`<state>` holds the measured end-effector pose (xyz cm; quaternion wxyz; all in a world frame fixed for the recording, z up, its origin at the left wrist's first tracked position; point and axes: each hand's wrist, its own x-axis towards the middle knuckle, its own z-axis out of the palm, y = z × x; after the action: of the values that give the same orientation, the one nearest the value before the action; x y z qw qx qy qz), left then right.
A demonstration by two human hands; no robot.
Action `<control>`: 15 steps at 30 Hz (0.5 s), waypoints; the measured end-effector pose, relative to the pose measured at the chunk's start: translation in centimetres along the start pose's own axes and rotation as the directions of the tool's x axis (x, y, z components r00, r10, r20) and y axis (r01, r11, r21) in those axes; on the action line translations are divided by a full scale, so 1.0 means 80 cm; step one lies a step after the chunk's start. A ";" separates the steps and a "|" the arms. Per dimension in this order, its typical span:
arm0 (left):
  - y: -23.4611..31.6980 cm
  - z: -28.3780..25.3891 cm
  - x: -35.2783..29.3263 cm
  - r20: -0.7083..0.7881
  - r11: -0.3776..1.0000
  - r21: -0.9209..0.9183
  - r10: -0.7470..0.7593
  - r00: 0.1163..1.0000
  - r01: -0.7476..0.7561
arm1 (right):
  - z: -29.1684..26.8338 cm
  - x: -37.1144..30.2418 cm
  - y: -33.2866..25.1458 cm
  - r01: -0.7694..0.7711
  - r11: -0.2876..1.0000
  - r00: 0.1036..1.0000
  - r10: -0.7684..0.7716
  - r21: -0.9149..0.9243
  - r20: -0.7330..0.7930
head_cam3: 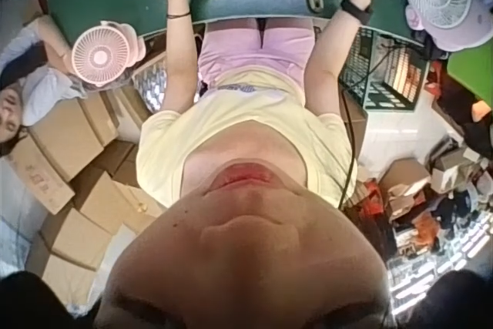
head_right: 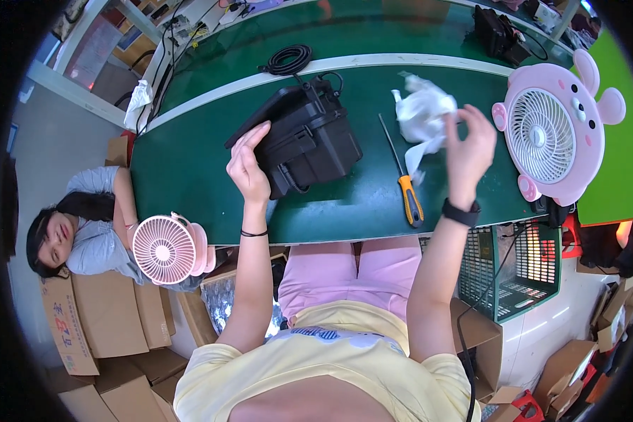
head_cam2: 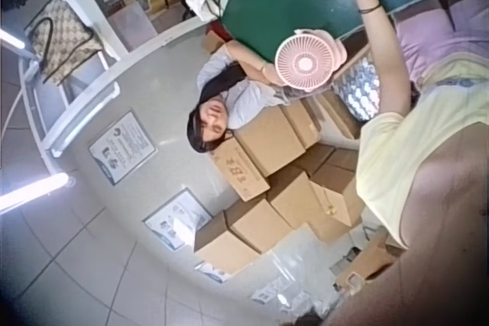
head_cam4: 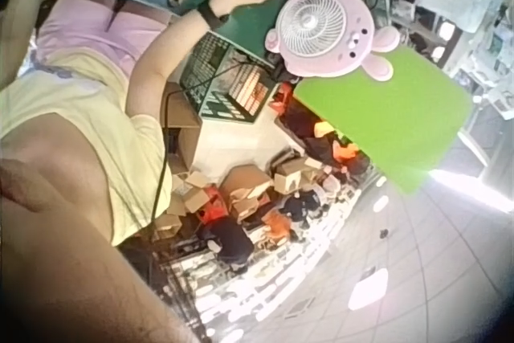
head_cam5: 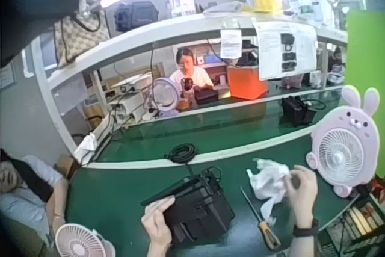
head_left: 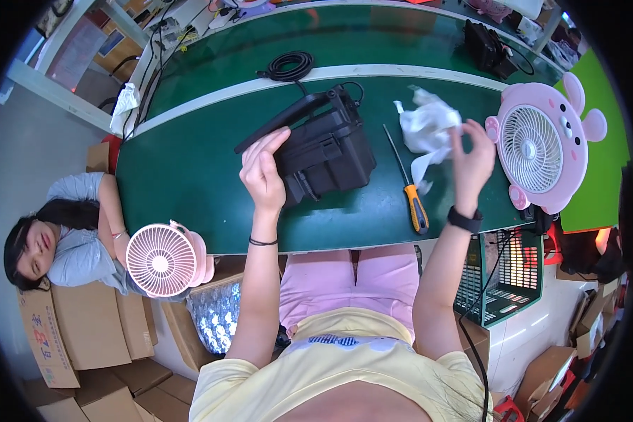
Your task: Assembling and inspecting electronic components inside protective boxes using a manual screwdriver.
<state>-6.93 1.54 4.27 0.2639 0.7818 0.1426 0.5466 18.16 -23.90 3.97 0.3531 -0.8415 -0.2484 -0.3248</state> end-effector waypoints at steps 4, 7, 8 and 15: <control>0.005 0.001 0.000 -0.002 0.998 0.013 0.056 0.998 -0.056 | -0.012 0.011 0.042 -0.023 0.976 0.993 0.047 -0.218 0.110; 0.006 0.005 0.001 0.034 0.993 0.009 0.121 0.992 -0.121 | -0.009 0.015 0.017 -0.156 0.987 0.974 0.149 0.029 0.170; 0.007 0.004 0.003 0.031 0.993 0.012 0.117 0.993 -0.118 | -0.005 0.014 -0.005 -0.253 0.924 0.955 0.191 0.286 0.226; 0.007 0.001 0.008 0.081 0.990 -0.002 0.140 0.987 -0.140 | 0.045 -0.032 -0.143 -0.601 0.207 0.797 0.089 0.772 0.597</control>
<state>-6.64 1.37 5.10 0.2290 0.8120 0.0774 0.5312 10.36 -14.46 5.09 0.7770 -0.5487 -0.2580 0.1691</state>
